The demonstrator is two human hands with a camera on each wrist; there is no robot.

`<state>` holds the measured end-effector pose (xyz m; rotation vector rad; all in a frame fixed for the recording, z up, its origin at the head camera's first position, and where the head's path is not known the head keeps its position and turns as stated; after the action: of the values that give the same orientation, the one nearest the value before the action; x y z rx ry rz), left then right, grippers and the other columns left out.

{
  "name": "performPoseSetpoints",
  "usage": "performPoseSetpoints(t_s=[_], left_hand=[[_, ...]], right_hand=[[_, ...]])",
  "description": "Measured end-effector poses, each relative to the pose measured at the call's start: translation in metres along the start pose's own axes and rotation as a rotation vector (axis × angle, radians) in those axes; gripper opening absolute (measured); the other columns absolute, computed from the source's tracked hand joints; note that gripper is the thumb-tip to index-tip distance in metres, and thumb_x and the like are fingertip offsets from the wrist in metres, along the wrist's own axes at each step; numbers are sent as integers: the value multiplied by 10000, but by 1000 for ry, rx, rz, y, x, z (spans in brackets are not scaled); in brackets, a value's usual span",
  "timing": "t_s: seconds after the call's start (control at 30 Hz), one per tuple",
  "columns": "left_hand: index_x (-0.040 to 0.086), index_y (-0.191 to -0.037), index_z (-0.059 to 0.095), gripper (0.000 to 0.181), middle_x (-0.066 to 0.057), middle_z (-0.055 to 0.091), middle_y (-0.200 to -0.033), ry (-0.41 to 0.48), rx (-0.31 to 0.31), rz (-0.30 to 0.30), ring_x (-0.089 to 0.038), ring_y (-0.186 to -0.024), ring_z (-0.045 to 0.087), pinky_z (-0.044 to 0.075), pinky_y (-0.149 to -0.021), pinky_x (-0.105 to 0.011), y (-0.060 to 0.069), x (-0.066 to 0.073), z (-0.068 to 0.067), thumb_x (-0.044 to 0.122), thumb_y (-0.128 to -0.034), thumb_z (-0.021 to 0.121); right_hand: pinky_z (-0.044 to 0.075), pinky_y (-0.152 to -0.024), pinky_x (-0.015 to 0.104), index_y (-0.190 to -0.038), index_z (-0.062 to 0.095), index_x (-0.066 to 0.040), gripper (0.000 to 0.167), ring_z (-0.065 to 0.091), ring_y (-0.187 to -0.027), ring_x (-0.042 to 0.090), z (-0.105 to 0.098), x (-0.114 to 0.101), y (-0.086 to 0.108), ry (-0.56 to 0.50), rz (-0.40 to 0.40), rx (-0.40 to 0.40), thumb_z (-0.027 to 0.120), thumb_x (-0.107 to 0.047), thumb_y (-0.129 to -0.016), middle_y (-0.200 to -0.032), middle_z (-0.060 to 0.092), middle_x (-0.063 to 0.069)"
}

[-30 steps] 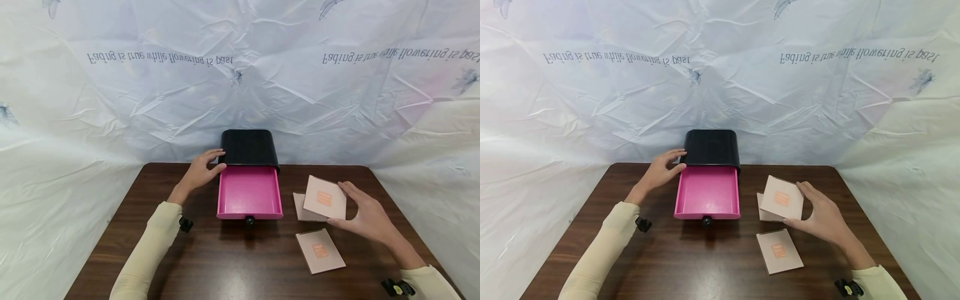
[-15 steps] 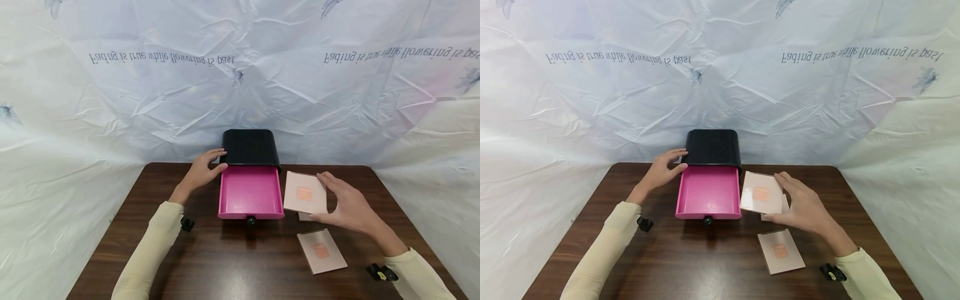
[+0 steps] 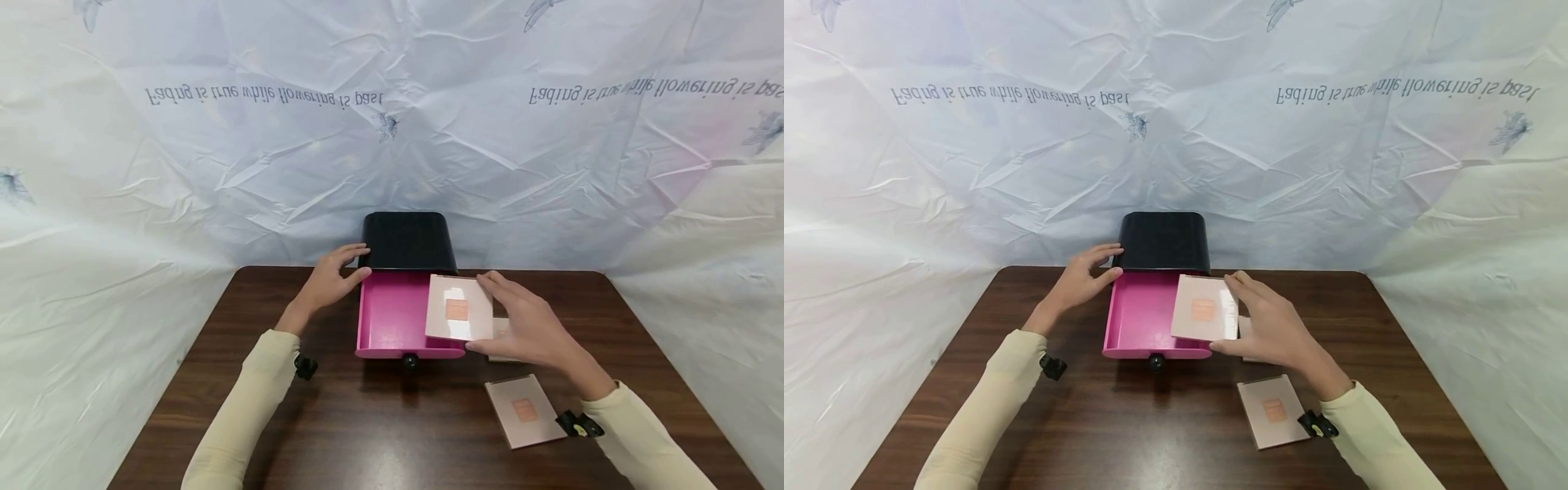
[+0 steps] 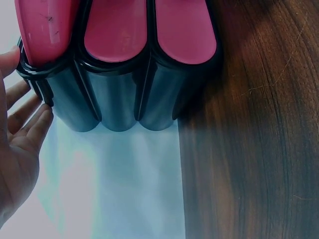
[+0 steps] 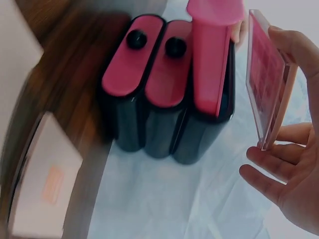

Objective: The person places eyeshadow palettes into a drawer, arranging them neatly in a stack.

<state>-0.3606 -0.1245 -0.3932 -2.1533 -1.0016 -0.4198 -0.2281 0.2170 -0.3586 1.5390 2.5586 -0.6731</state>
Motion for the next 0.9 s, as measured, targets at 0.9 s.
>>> performPoseSetpoints(t_s=[0.9], left_hand=[[108,-1420,617,498,-80,543,-1503,-24,1,-10,-256,-1373,525,510,-1059,-453,1,2,0,368,-1000,673]], right_hand=[[459,-1061,621,-1554,445,-86,1107,464,-1415,373,52,-55,-61,-89,-74,-129,799,-697,-702,-1589,420,168]])
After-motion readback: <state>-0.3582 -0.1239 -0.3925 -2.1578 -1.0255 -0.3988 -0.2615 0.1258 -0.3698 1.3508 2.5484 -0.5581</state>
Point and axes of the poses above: each hand's wrist, its own y-axis away from the middle knuckle, its own z-axis out of the palm, x = y × z, the point moved 5 cm from there along -y, towards the middle knuckle
